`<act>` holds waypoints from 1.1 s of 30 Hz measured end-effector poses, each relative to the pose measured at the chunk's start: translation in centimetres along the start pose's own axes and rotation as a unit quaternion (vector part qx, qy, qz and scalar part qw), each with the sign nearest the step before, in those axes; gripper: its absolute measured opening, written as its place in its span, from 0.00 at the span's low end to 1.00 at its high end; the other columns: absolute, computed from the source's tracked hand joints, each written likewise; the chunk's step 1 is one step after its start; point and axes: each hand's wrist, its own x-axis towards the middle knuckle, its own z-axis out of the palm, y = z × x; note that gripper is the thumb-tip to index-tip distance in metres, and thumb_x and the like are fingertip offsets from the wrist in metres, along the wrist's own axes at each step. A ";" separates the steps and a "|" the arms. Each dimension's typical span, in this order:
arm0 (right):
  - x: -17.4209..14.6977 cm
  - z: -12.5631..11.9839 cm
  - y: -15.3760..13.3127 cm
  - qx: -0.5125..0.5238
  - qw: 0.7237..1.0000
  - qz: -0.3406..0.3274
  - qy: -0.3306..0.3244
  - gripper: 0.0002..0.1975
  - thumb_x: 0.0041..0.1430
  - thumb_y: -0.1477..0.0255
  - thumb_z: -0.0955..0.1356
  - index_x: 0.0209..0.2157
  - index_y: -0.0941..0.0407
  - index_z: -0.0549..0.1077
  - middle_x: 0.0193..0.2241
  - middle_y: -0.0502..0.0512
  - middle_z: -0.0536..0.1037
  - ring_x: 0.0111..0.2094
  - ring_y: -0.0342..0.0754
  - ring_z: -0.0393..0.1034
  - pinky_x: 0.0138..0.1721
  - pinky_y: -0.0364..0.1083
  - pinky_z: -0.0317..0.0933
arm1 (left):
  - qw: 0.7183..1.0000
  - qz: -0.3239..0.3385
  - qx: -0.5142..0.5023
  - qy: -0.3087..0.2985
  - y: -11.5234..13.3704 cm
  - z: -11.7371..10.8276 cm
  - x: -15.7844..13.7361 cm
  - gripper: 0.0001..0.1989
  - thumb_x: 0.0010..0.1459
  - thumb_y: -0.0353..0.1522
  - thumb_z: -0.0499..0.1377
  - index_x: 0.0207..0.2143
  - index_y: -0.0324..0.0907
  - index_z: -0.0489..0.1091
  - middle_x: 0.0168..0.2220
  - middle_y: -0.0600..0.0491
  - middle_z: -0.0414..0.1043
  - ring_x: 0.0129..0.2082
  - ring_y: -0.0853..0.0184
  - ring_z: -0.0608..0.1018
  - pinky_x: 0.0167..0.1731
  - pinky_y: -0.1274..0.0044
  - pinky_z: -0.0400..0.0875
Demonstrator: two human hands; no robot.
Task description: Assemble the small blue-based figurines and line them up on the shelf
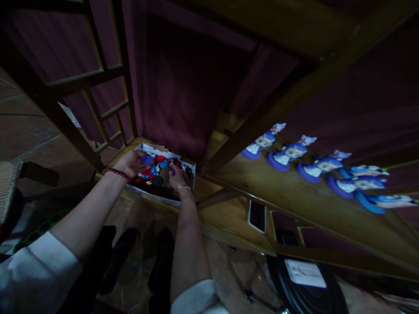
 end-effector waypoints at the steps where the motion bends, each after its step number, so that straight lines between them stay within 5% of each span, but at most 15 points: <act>1: -0.2 -0.2 -0.2 -0.011 1.000 0.002 0.004 0.19 0.54 0.76 0.61 0.49 0.51 0.66 0.49 0.49 0.69 0.50 0.43 0.62 0.52 0.44 0.55 | 1.000 0.001 0.002 -0.003 -0.1 0.1 -0.1 0.04 0.47 0.24 0.54 0.24 0.40 0.64 0.21 0.51 0.69 0.23 0.64 0.73 0.24 0.75 0.67; 10: -1.4 -1.3 -0.5 -0.055 0.998 -0.007 0.034 0.19 0.54 0.79 0.60 0.47 0.52 0.67 0.50 0.49 0.68 0.51 0.43 0.60 0.54 0.43 0.51 | 1.000 0.011 0.009 0.002 -0.6 0.9 -0.6 0.06 0.45 0.22 0.54 0.22 0.40 0.65 0.19 0.51 0.68 0.22 0.65 0.72 0.22 0.76 0.65; 18: -1.9 -2.0 0.0 -0.098 0.991 0.091 0.023 0.18 0.56 0.74 0.59 0.48 0.53 0.68 0.42 0.54 0.74 0.43 0.47 0.67 0.45 0.44 0.59 | 1.000 0.013 0.020 0.015 -0.2 0.3 -0.1 0.05 0.44 0.23 0.54 0.24 0.39 0.65 0.20 0.52 0.68 0.21 0.67 0.71 0.23 0.76 0.65; 33: -0.7 -0.9 1.3 -0.092 0.989 0.108 0.051 0.23 0.52 0.78 0.59 0.51 0.57 0.64 0.44 0.61 0.71 0.46 0.52 0.64 0.48 0.49 0.57 | 1.000 0.016 0.015 0.017 0.0 -0.1 0.4 0.04 0.45 0.24 0.54 0.25 0.40 0.64 0.21 0.53 0.69 0.20 0.69 0.71 0.21 0.78 0.66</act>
